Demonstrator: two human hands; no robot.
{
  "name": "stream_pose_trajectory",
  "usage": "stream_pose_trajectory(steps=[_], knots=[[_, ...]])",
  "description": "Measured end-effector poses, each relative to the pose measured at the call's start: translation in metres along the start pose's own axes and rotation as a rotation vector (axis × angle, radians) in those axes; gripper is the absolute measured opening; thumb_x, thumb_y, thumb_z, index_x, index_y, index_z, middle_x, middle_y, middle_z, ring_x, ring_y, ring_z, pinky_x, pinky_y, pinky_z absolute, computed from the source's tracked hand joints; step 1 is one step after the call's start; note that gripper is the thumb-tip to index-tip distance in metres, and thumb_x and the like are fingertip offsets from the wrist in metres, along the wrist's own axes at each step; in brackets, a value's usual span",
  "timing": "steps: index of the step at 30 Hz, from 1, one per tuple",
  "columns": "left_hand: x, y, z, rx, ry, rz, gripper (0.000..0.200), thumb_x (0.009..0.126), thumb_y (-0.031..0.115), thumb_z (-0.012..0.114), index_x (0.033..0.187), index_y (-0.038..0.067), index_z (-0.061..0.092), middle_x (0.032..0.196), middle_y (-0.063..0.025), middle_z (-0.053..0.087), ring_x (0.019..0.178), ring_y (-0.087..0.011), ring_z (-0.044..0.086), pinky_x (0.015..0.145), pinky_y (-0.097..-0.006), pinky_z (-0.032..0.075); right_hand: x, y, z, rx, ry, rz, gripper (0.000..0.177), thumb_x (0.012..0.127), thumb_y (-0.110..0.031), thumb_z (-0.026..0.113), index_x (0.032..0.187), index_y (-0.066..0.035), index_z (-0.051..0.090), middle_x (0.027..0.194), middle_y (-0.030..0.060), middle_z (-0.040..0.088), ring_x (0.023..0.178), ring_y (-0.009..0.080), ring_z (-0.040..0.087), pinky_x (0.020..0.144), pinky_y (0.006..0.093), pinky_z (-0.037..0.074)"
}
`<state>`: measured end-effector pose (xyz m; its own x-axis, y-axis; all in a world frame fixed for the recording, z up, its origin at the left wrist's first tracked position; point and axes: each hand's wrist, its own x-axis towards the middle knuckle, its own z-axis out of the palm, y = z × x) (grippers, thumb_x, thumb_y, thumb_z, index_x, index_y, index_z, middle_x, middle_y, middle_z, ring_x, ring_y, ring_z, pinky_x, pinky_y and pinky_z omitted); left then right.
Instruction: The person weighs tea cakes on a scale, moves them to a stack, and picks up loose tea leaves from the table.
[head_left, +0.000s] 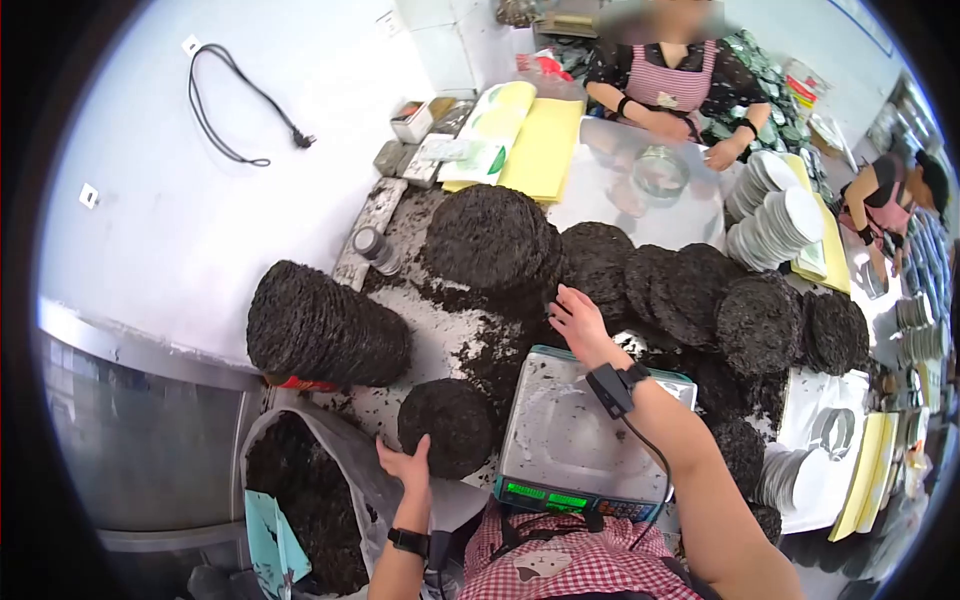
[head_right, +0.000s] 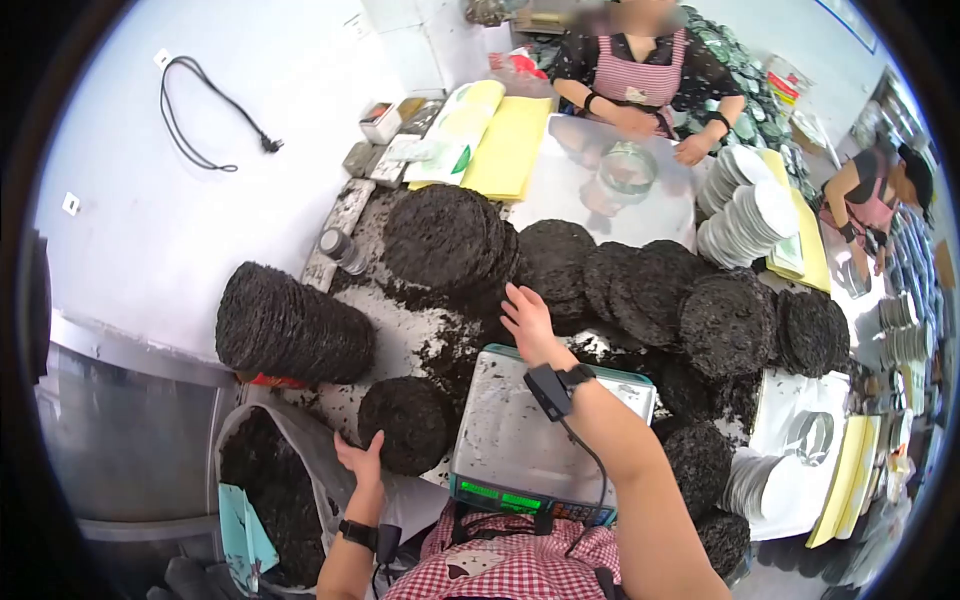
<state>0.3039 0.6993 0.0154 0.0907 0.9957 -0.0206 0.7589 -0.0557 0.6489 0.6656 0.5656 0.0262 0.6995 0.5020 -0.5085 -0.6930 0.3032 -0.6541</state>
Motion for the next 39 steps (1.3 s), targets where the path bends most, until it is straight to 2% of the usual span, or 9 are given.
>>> stream_pose_trajectory(steps=[4,11,14,16,19,23,27,32,39], knots=[[0.021,-0.106,0.012,-0.672,-0.739,-0.798,0.085,0.071,0.023,0.081,0.136,-0.001,0.031,0.127,-0.0189,0.044,0.115,-0.0310,0.046,0.097,-0.0383,0.036,-0.066,0.003,-0.009,-0.180,-0.131,0.004,0.043,0.091,-0.024,0.061,0.125,-0.002,0.048,0.119,0.0112,0.057,0.111,0.0237,0.055,0.096,0.0371,0.043],[-0.041,0.022,-0.035,-0.711,-0.248,-0.202,0.068,0.079,0.008,0.073,0.131,-0.001,0.029,0.128,-0.0161,0.044,0.112,-0.0231,0.047,0.098,-0.0346,0.037,-0.174,0.028,-0.014,-0.828,-0.321,-0.251,0.039,0.090,-0.018,0.060,0.124,-0.003,0.049,0.117,0.0107,0.058,0.111,0.0192,0.055,0.097,0.0335,0.043],[-0.086,0.086,-0.069,-0.900,-0.395,0.186,0.072,0.081,0.002,0.069,0.136,-0.001,0.023,0.134,-0.0166,0.038,0.119,-0.0239,0.044,0.102,-0.0352,0.035,-0.230,0.030,0.024,-1.065,-0.630,-0.619,0.074,0.072,-0.030,0.079,0.131,-0.004,0.042,0.136,0.0185,0.040,0.129,0.0347,0.038,0.106,0.0427,0.034],[-0.098,0.085,-0.078,-0.995,-1.003,0.204,0.073,0.081,-0.001,0.067,0.138,0.001,0.022,0.134,-0.0145,0.039,0.121,-0.0229,0.044,0.103,-0.0354,0.036,-0.254,0.034,0.034,-1.173,-0.581,-0.782,0.082,0.067,-0.032,0.082,0.130,-0.002,0.039,0.142,0.0197,0.031,0.134,0.0388,0.028,0.110,0.0454,0.028],[-0.117,0.092,-0.071,-1.078,-1.115,0.007,0.070,0.080,0.000,0.068,0.137,0.000,0.027,0.132,-0.0124,0.043,0.121,-0.0204,0.045,0.101,-0.0343,0.039,-0.263,0.034,0.022,-1.295,-0.470,-0.833,0.081,0.065,-0.029,0.084,0.126,-0.002,0.038,0.143,0.0207,0.028,0.136,0.0392,0.025,0.111,0.0462,0.027],[-0.112,0.096,-0.067,-0.942,-1.195,-0.043,0.054,0.083,0.001,0.064,0.132,0.002,0.040,0.126,-0.0096,0.052,0.117,-0.0206,0.051,0.099,-0.0364,0.042,-0.277,0.022,0.003,-0.973,-0.486,-0.452,0.064,0.072,-0.020,0.080,0.122,-0.001,0.045,0.139,0.0205,0.040,0.127,0.0283,0.044,0.104,0.0371,0.037],[-0.107,0.110,-0.068,-0.947,-1.103,-0.154,0.045,0.083,0.010,0.071,0.121,-0.003,0.051,0.109,-0.0082,0.062,0.099,-0.0167,0.059,0.089,-0.0304,0.047,-0.284,0.009,-0.022,-0.589,-0.063,-0.376,0.041,0.086,-0.011,0.065,0.122,0.001,0.051,0.087,0.0044,0.065,0.077,0.0106,0.060,0.071,0.0248,0.050],[-0.123,0.101,-0.020,-0.891,-1.018,0.159,0.040,0.085,0.012,0.068,0.118,-0.004,0.052,0.108,-0.0075,0.062,0.096,-0.0154,0.058,0.087,-0.0291,0.047,-0.304,0.016,-0.012,-1.168,-0.243,-0.803,0.064,0.076,-0.013,0.074,0.132,-0.003,0.045,0.125,0.0153,0.057,0.118,0.0258,0.054,0.096,0.0363,0.045],[-0.115,0.141,-0.024,-0.586,-0.676,0.590,0.027,0.083,0.005,0.063,0.107,-0.001,0.053,0.113,-0.0143,0.058,0.101,-0.0238,0.057,0.084,-0.0326,0.047,-0.273,0.011,-0.082,-0.334,0.287,-0.496,0.046,0.088,-0.013,0.061,0.128,0.003,0.045,0.116,0.0090,0.059,0.103,0.0167,0.056,0.089,0.0296,0.045]])
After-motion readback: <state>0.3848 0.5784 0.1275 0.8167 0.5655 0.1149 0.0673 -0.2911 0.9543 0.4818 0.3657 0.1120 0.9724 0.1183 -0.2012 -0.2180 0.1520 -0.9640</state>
